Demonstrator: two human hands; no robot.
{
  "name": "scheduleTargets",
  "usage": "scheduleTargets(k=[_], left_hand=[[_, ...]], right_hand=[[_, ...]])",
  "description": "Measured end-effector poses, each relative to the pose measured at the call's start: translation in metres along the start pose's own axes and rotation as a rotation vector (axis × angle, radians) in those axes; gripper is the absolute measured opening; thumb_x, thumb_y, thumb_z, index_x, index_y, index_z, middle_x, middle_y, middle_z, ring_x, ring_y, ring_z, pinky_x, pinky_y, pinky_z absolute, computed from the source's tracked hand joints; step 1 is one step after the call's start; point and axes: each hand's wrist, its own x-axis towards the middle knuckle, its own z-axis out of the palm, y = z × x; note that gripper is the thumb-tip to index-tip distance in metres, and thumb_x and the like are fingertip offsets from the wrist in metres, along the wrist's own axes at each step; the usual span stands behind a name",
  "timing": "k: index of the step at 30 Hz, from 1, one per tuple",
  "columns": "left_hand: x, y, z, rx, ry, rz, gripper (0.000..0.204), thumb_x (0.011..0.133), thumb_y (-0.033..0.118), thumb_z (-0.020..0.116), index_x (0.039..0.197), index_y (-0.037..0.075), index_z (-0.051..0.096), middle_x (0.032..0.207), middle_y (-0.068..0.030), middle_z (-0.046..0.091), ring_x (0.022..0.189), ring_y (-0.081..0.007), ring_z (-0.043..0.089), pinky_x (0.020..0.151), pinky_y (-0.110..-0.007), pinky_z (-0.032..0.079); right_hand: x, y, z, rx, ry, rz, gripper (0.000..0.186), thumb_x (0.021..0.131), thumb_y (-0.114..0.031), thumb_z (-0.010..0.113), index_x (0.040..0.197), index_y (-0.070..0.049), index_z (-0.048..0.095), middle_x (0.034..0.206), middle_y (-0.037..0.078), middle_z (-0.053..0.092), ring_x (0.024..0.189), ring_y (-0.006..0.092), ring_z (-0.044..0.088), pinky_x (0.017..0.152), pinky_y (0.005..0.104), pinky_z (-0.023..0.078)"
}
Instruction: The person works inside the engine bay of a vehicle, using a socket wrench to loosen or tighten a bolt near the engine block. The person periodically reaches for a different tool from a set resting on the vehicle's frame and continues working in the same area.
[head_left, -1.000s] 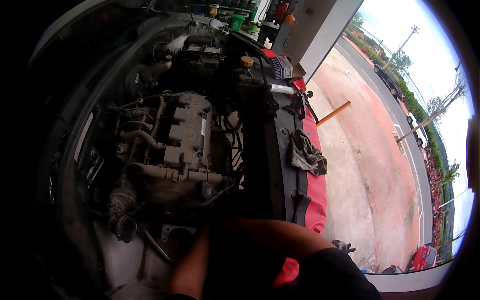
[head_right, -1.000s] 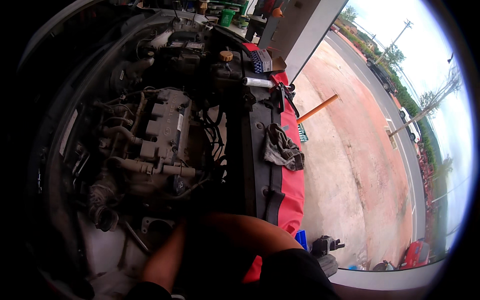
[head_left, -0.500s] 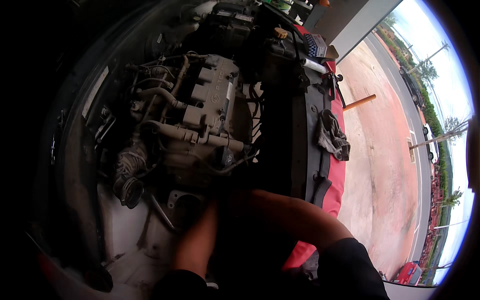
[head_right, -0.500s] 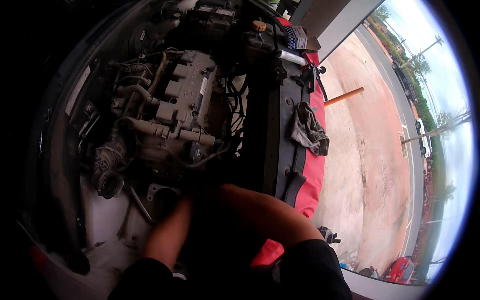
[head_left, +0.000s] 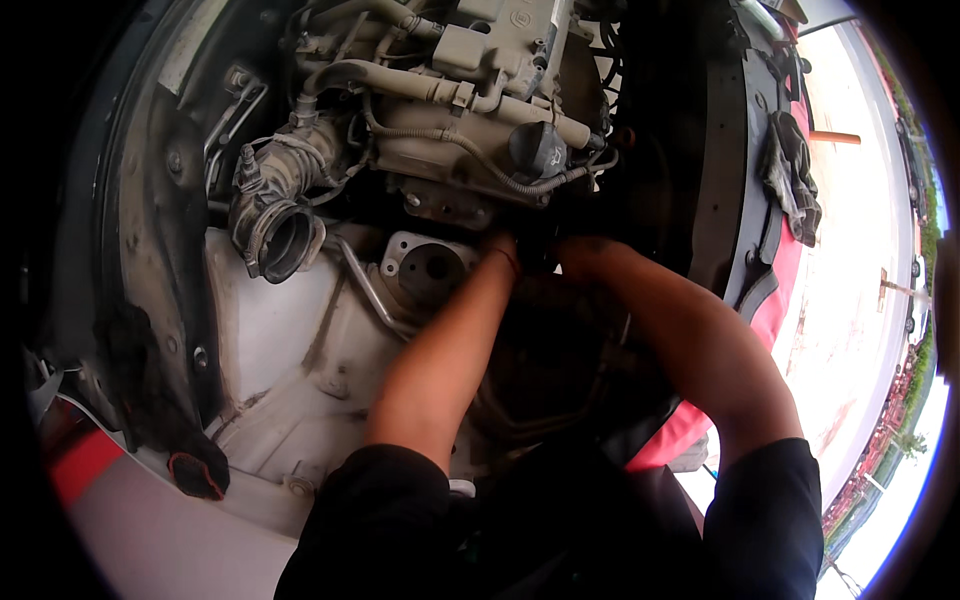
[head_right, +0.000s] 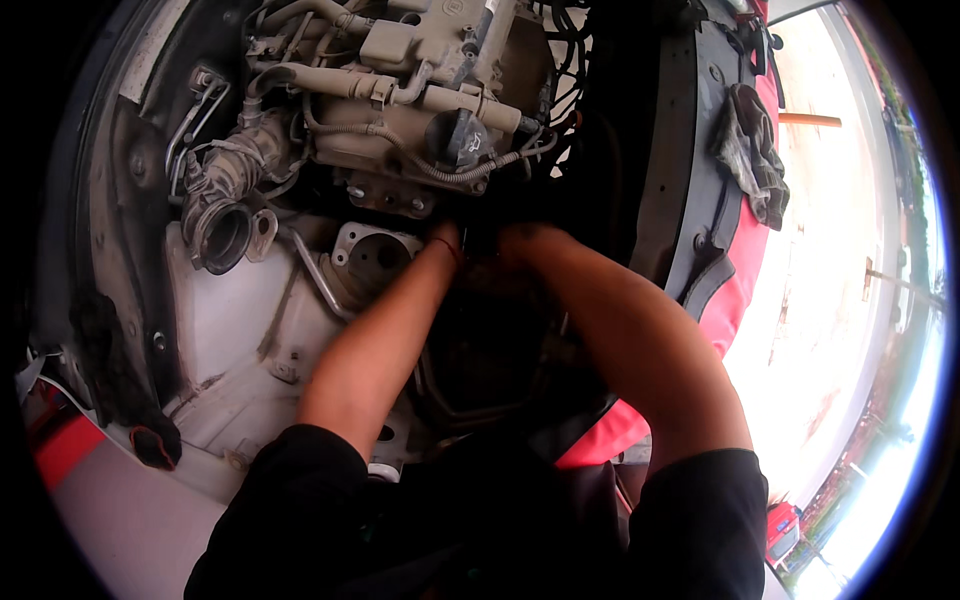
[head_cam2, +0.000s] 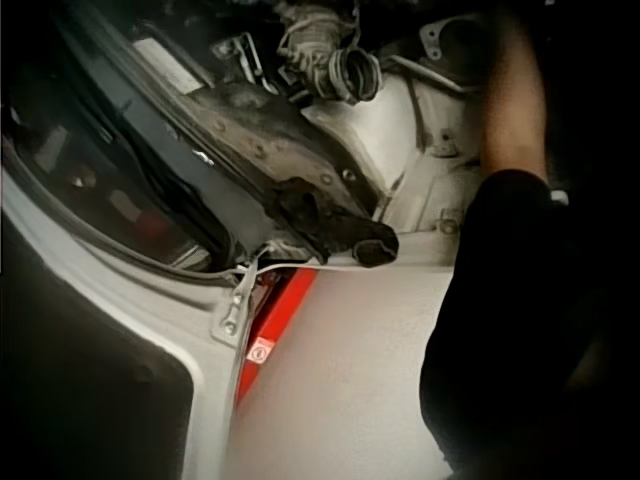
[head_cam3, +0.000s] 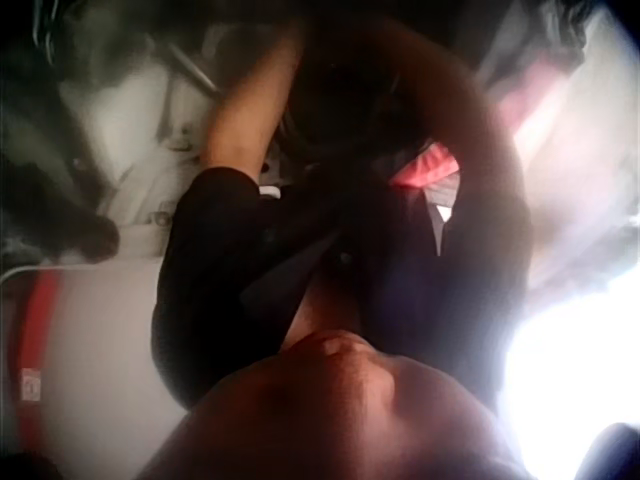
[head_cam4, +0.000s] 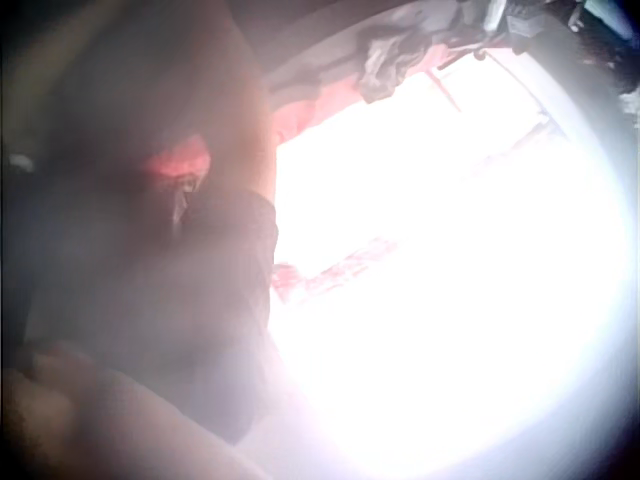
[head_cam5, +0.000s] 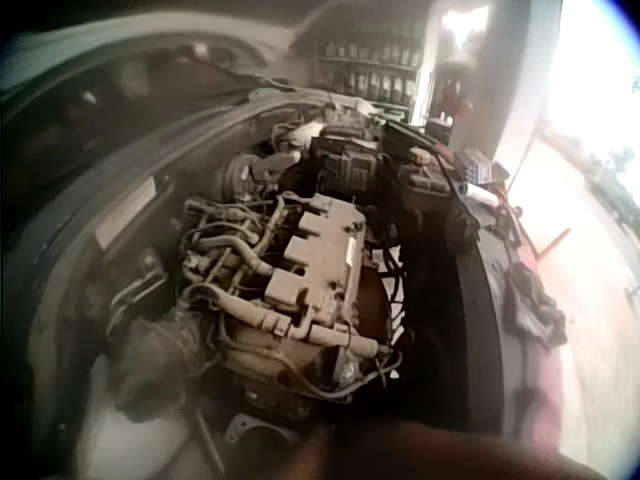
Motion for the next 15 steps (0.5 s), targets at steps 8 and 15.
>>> scheduleTargets(k=[8,15], left_hand=[[-0.047,0.011,0.035,-0.084,-0.026,-0.055,0.035,0.086,0.033,0.041,0.105,0.008,0.056,0.100,-0.0066,0.060,0.086,-0.0224,0.058,0.072,-0.037,0.047],[0.000,0.009,-0.010,-0.129,-0.003,-0.050,0.028,0.083,0.029,0.046,0.100,0.010,0.058,0.095,-0.0058,0.061,0.081,-0.0224,0.059,0.068,-0.036,0.048]], right_hand=[[-0.020,0.008,0.016,-0.172,0.197,-0.009,0.019,0.068,-0.019,0.057,0.077,-0.007,0.067,0.081,0.014,0.064,0.077,0.0297,0.063,0.069,0.0398,0.050],[-0.018,-0.023,-0.030,0.042,0.028,0.073,0.027,0.069,-0.024,0.057,0.085,-0.005,0.066,0.086,0.014,0.065,0.079,0.0311,0.062,0.070,0.0380,0.050]])
